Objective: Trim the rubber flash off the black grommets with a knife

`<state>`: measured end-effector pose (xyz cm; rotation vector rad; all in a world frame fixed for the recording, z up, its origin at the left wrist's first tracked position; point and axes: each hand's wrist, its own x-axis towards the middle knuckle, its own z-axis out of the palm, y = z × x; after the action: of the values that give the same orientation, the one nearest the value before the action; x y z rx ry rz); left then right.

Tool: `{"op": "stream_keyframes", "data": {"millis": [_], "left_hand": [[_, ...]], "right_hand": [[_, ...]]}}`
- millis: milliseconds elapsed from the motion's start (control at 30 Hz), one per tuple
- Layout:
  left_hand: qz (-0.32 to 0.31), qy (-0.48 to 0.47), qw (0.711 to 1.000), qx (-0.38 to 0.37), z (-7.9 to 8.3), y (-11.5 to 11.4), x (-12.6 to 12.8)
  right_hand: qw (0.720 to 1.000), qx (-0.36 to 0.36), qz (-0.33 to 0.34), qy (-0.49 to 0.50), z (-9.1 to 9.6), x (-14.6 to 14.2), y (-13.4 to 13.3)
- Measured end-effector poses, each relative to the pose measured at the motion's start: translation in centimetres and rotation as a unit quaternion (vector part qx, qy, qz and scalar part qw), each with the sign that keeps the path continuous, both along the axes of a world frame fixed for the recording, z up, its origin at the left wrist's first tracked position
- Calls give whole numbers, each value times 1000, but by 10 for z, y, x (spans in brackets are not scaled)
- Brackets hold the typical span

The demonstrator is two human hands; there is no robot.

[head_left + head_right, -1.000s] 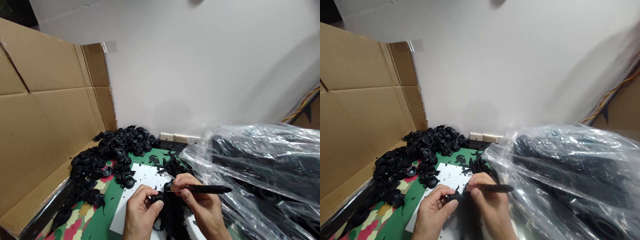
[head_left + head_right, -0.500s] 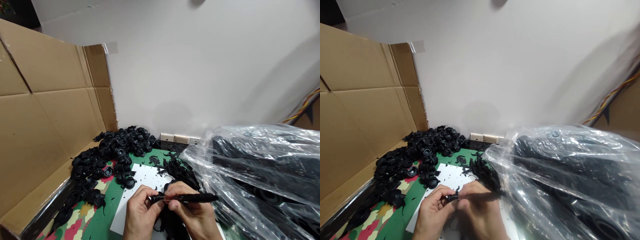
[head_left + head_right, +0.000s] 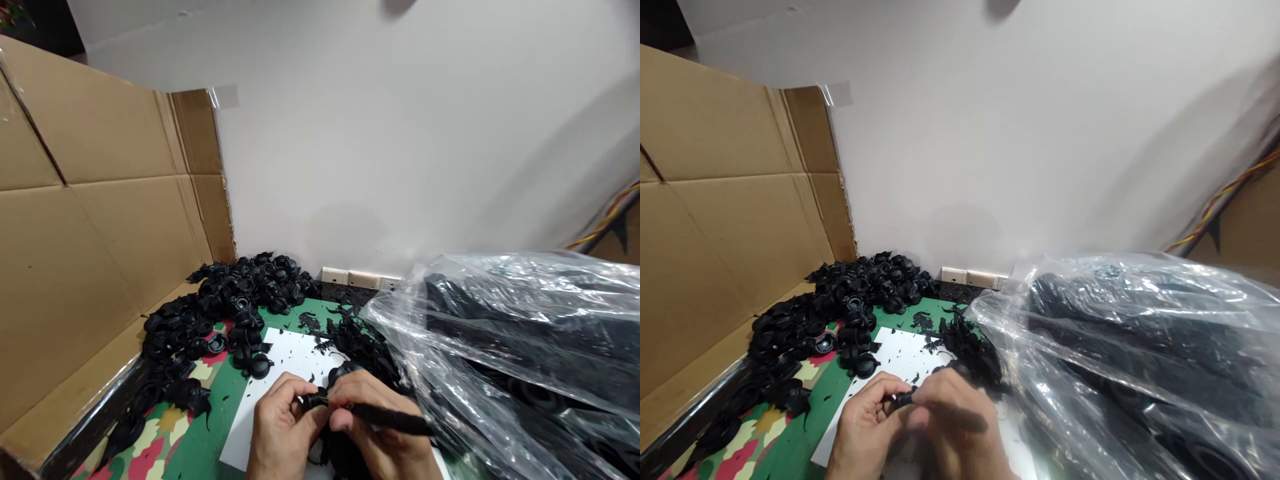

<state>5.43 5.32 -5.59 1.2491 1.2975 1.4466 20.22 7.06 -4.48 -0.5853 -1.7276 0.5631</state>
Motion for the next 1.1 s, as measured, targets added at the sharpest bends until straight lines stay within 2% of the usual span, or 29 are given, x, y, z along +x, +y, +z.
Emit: {"op": "stream_keyframes", "data": {"millis": [100, 167, 233, 300, 433, 500, 667, 800, 967, 1100], "left_hand": [[-7, 19, 1000, 8, 3, -2, 0], [7, 34, 998, 43, 5, -5, 0], [34, 29, 997, 68, 6, -6, 2], [56, 10, 996, 64, 7, -7, 5], [66, -20, 997, 45, 10, -5, 8], [65, -33, 997, 35, 10, -4, 7], [41, -34, 998, 28, 10, -3, 5], [67, -38, 996, 38, 9, -4, 7], [60, -18, 997, 48, 7, -2, 6], [78, -8, 996, 53, 8, -2, 6]], "right_hand": [[988, 112, -26, -107, 4, 3, 3], [973, 160, -88, -142, 7, 9, 10], [966, 146, -176, -124, 7, 18, 19], [970, 92, -205, -94, 4, 26, 26], [984, -7, -177, -24, -4, 27, 25], [987, -66, -142, 26, -6, 22, 20], [971, -194, -30, 134, -5, 11, 11], [959, -219, -10, 181, -3, 7, 8], [930, -274, -20, 243, 3, 3, 3], [941, -257, -13, 220, 3, 2, 3]]}}
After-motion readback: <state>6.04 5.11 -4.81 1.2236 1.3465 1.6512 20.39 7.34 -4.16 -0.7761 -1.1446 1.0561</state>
